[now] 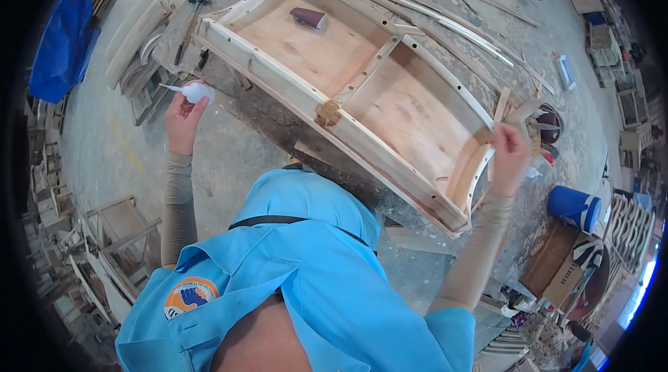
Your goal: The person assembles a wooden furniture frame by inserting small wooden dowels into pre-drilled holes. They use a squeeze bottle to apply glue into the holes and then press the dowels into place to join the frame components.
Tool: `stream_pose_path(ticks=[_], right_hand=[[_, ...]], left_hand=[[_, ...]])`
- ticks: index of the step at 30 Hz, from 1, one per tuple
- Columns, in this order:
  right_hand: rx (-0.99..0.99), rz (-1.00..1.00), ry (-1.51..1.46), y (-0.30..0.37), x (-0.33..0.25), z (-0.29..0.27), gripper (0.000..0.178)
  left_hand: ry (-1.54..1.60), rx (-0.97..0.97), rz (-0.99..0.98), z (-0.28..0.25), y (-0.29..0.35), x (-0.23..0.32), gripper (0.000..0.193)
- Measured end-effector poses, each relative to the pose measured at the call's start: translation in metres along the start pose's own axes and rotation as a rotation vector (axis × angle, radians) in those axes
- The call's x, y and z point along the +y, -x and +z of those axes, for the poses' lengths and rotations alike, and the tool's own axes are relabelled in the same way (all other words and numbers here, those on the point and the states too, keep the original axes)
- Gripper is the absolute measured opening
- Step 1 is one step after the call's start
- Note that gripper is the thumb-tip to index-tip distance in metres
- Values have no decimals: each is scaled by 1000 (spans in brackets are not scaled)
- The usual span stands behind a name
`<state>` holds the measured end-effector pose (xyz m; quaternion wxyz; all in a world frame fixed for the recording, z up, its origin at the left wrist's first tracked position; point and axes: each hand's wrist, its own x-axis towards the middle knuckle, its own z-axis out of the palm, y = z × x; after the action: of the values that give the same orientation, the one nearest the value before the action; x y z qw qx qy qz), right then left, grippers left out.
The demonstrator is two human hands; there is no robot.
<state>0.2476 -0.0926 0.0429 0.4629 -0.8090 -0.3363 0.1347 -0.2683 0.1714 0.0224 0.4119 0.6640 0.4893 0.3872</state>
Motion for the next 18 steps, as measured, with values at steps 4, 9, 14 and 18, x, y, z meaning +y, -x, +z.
stream_pose_path(ticks=[4,9,14,18], right_hand=[[-158,7,-243,61,-72,84,9],[-179,-90,-181,88,-114,159,6],[-89,-175,-79,99,-125,193,5],[-27,-188,49,104,-130,204,4]], left_hand=[[42,-82,35,3,-14,-2,36],[99,-140,58,0,-25,-6,36],[91,-201,64,-6,-31,-15,36],[94,-224,75,-9,-32,-21,35]])
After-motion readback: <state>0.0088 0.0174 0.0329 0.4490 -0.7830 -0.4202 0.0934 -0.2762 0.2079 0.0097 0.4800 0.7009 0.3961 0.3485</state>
